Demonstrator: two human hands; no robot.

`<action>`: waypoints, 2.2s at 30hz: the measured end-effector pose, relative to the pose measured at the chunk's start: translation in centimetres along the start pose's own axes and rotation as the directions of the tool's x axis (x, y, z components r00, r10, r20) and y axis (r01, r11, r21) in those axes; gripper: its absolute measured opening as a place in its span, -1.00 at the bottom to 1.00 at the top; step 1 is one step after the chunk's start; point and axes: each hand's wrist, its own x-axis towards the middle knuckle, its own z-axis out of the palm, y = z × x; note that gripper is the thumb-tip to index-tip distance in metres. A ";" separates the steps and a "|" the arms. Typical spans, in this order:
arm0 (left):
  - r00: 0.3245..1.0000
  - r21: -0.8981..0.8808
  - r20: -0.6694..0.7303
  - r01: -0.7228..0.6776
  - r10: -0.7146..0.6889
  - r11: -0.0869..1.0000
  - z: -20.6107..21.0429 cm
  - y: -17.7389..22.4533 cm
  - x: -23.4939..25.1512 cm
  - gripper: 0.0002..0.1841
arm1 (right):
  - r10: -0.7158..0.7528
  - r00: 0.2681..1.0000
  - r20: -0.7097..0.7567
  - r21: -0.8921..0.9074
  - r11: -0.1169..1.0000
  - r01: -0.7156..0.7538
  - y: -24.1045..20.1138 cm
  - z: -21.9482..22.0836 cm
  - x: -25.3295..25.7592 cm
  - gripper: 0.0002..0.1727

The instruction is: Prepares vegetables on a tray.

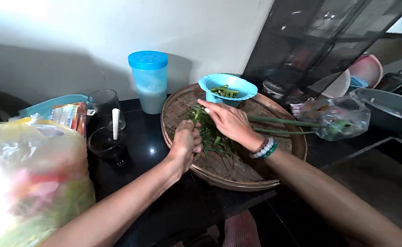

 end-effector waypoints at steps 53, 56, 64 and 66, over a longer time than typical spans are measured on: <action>0.999 0.108 0.019 -0.053 0.051 0.993 -0.1 -0.3 0.6 -0.60 | -0.007 1.000 0.000 0.074 0.997 0.007 0.0 -0.3 0.2 -0.56; 0.999 0.094 0.004 -0.041 0.041 0.995 -0.1 -0.2 0.8 -0.60 | -0.002 1.000 0.001 0.036 0.999 0.002 -0.1 0.1 0.5 -0.57; 1.000 0.088 0.019 -0.027 0.025 0.996 -0.1 -0.2 0.0 -0.59 | 0.096 0.995 -0.018 0.078 0.992 -0.095 2.1 -1.1 0.1 -0.56; 0.999 0.083 0.002 -0.041 0.041 0.996 -0.1 -0.1 0.2 -0.59 | 0.087 0.996 -0.019 0.138 0.987 -0.083 1.9 -1.3 0.3 -0.53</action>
